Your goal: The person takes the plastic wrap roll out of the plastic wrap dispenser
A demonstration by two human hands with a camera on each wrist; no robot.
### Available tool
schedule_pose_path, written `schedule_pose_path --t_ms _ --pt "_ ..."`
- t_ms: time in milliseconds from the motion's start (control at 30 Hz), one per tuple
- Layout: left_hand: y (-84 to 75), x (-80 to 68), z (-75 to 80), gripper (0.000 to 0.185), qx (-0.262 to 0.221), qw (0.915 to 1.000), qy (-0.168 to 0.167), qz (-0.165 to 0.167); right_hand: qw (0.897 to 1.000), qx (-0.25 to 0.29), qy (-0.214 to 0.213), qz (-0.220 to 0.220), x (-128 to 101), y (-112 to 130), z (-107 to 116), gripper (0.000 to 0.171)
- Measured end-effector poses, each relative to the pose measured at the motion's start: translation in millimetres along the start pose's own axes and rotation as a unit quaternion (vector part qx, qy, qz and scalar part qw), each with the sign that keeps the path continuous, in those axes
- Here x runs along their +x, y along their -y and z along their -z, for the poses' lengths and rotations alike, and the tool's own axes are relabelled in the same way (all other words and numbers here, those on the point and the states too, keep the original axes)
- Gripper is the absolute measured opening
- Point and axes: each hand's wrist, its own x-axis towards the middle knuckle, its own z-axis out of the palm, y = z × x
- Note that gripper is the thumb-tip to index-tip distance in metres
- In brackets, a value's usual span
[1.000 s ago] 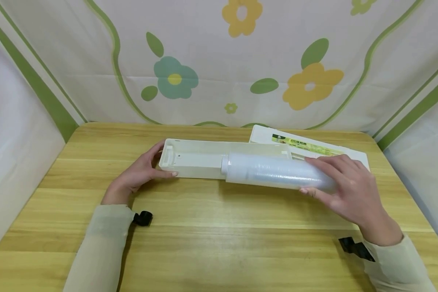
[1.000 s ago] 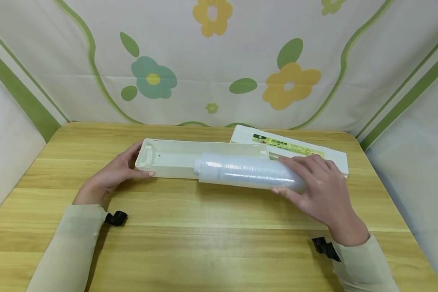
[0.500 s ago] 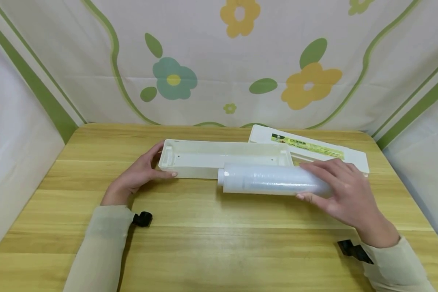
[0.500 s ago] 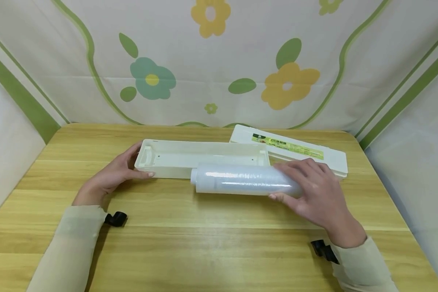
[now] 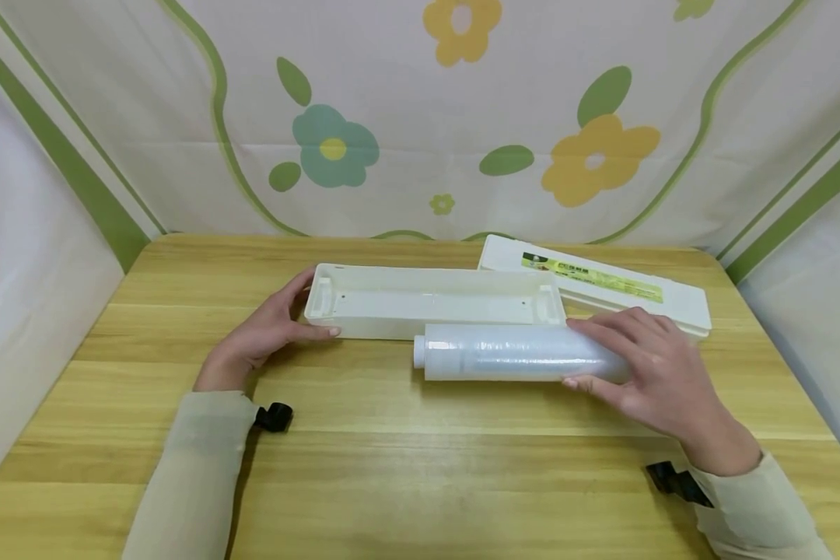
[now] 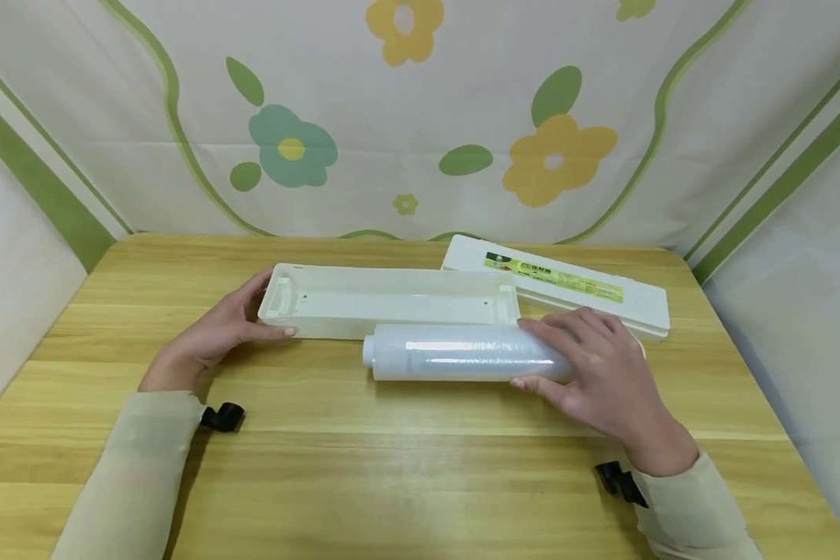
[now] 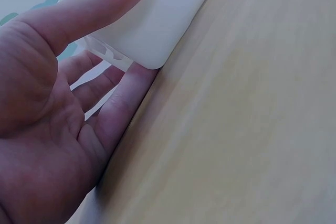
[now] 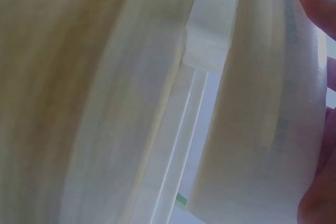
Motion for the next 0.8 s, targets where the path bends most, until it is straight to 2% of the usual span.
schedule_pose_path --t_ms 200,433,700,800 --pt "-0.3 0.5 -0.1 0.114 -0.005 1.0000 0.001 0.000 1.000 0.005 0.015 -0.006 -3.1 -3.1 -1.8 0.078" --pt "-0.1 0.9 -0.6 0.116 -0.013 0.9999 0.002 0.001 0.998 -0.005 0.062 -0.021 -6.1 -5.2 -0.3 0.076" --pt "-0.7 0.6 -0.9 0.116 -0.010 0.9999 0.002 0.002 0.998 -0.001 0.058 -0.025 -6.1 -5.3 -2.3 0.079" --pt "-0.8 -0.1 -0.6 0.116 -0.008 1.0000 0.001 0.002 0.997 0.010 0.069 -0.036 -6.4 -6.4 -3.6 0.073"
